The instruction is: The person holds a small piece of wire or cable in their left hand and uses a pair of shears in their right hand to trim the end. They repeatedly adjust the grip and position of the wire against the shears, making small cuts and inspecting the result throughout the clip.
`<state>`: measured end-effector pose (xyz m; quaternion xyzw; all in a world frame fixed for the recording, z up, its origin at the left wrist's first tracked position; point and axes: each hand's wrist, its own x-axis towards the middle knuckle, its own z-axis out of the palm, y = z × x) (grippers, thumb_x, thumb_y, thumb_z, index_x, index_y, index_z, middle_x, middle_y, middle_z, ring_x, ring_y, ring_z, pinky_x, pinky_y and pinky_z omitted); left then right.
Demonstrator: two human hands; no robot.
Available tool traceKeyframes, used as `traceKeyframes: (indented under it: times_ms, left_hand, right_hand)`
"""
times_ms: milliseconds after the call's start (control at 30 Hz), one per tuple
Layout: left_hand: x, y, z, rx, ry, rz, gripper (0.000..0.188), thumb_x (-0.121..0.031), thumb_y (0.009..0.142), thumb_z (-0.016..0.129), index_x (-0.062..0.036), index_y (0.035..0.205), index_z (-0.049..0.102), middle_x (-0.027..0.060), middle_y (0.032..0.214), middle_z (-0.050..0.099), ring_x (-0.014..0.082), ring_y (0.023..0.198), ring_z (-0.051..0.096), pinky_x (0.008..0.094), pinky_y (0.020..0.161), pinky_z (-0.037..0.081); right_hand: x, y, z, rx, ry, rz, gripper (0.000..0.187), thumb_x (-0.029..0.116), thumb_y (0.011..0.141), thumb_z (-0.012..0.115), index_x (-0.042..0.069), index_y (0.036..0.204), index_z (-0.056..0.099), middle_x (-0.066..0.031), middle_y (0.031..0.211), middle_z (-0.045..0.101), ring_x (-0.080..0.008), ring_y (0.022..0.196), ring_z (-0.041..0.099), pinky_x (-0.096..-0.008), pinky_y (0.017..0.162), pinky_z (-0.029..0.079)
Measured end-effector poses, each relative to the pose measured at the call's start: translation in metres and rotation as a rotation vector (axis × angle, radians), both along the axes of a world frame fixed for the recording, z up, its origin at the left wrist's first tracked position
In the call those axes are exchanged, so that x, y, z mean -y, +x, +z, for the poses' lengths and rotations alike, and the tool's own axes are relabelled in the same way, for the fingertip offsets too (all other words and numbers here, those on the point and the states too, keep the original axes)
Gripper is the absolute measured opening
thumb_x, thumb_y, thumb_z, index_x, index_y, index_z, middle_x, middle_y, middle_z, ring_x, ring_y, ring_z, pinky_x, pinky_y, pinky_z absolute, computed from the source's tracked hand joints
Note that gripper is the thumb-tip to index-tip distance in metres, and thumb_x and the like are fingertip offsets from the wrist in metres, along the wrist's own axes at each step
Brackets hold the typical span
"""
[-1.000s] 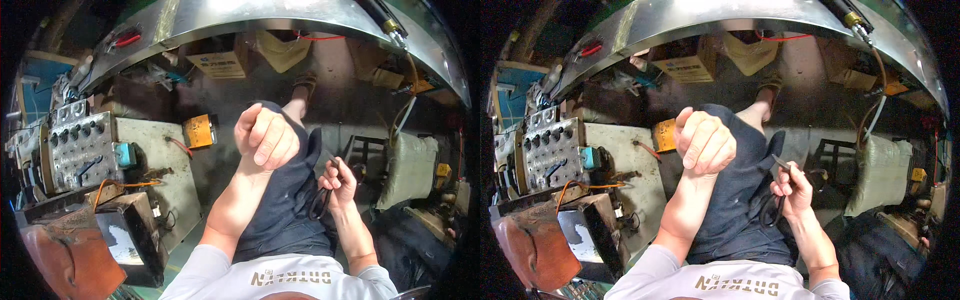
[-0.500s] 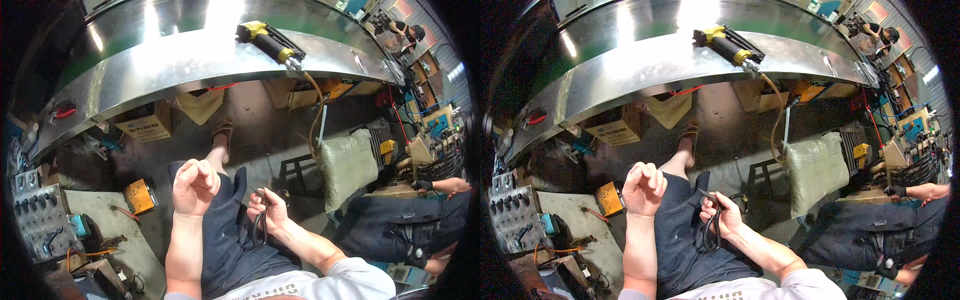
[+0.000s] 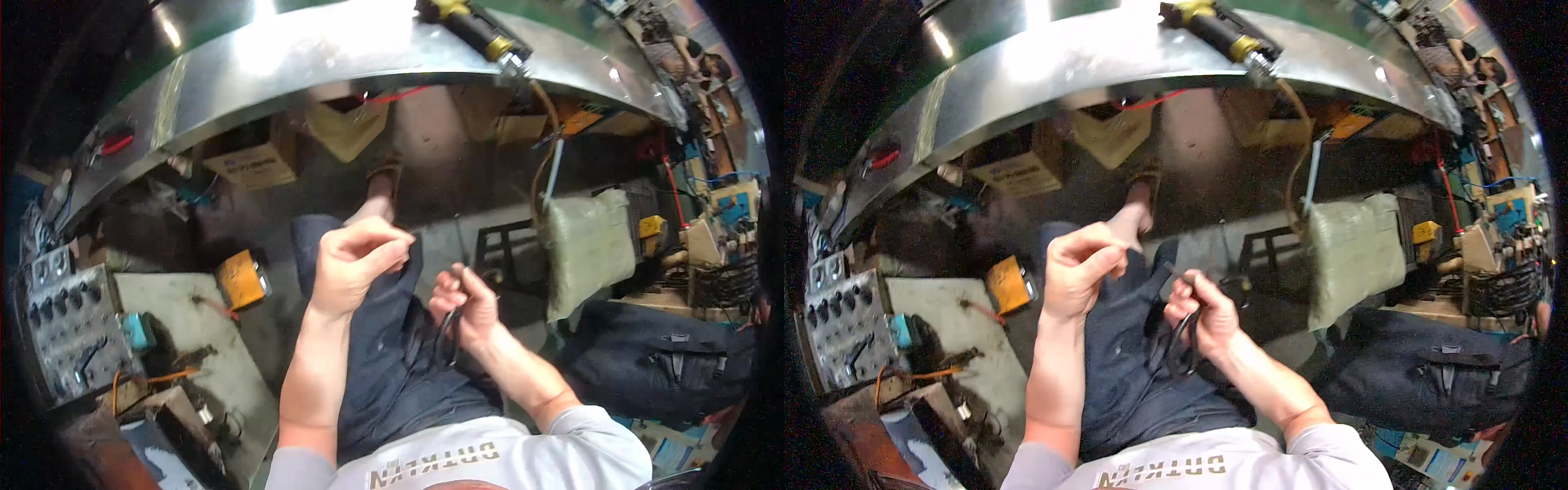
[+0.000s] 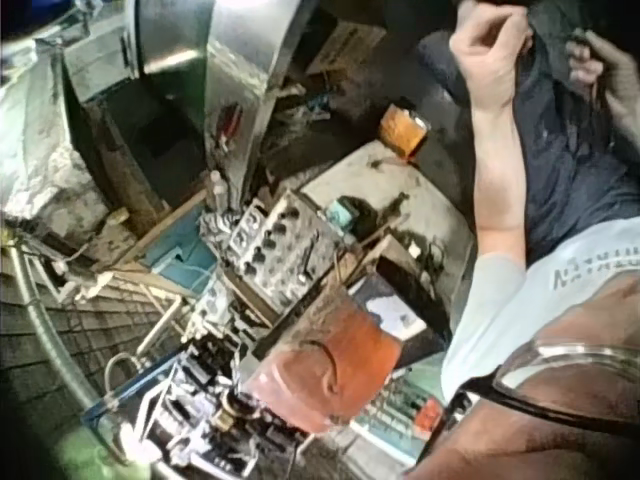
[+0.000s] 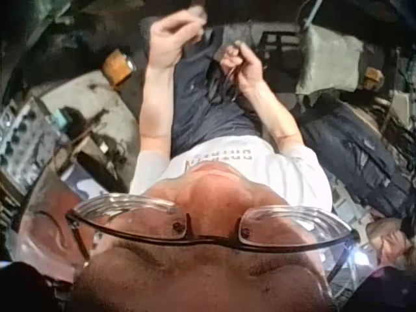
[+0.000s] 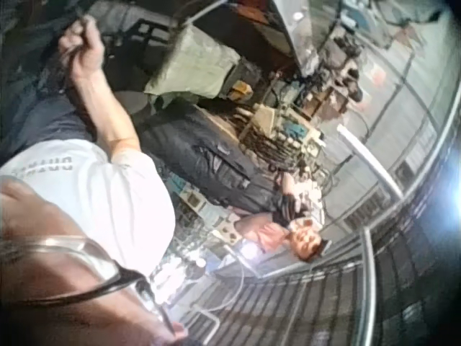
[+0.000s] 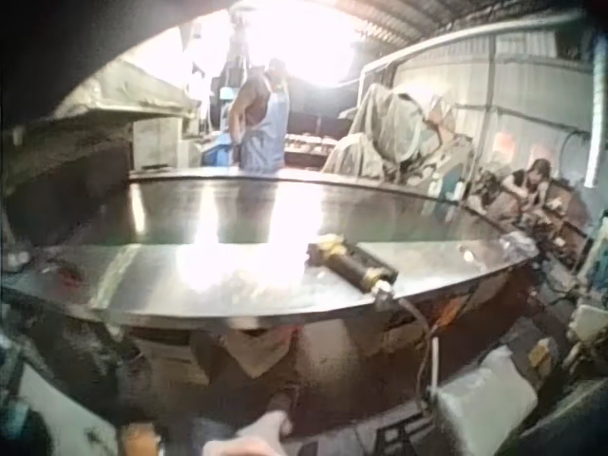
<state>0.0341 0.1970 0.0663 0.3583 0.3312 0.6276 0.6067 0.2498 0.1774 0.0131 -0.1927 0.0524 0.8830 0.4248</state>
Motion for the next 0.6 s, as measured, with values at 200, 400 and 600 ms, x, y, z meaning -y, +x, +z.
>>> traceKeyframes:
  times_ms: [200,400,600]
  left_hand:
    - [0.000,0.002,-0.010,-0.128,0.168,0.024,0.009,0.002,0.083,0.071,0.0022,0.092,0.071,0.0023,0.082,0.064,0.0070,0.075,0.058,0.0197,0.067,0.045]
    - [-0.004,0.004,-0.010,-0.100,0.150,-0.089,0.008,0.001,0.081,0.072,0.0011,0.088,0.068,0.0063,0.100,0.063,0.0064,0.081,0.056,0.0199,0.071,0.045]
    - [-0.001,0.002,-0.006,-0.015,-0.047,-0.235,0.010,-0.004,0.080,0.074,-0.0011,0.087,0.068,0.0088,0.105,0.066,0.0045,0.076,0.056,0.0189,0.067,0.046]
  right_hand:
    - [-0.011,0.003,0.019,0.073,0.222,-0.006,0.016,0.019,0.090,0.065,0.011,0.105,0.064,-0.0039,0.083,0.059,-0.0092,0.065,0.051,-0.0270,0.064,0.041]
    - [-0.024,0.006,0.040,0.263,0.415,-0.036,0.022,0.021,0.088,0.068,0.005,0.100,0.059,-0.0034,0.078,0.059,-0.0088,0.060,0.048,-0.0277,0.059,0.038]
    - [-0.023,0.007,0.054,0.476,0.492,0.047,0.029,0.020,0.085,0.070,0.001,0.104,0.058,-0.0184,0.103,0.065,-0.0270,0.093,0.068,-0.0375,0.082,0.057]
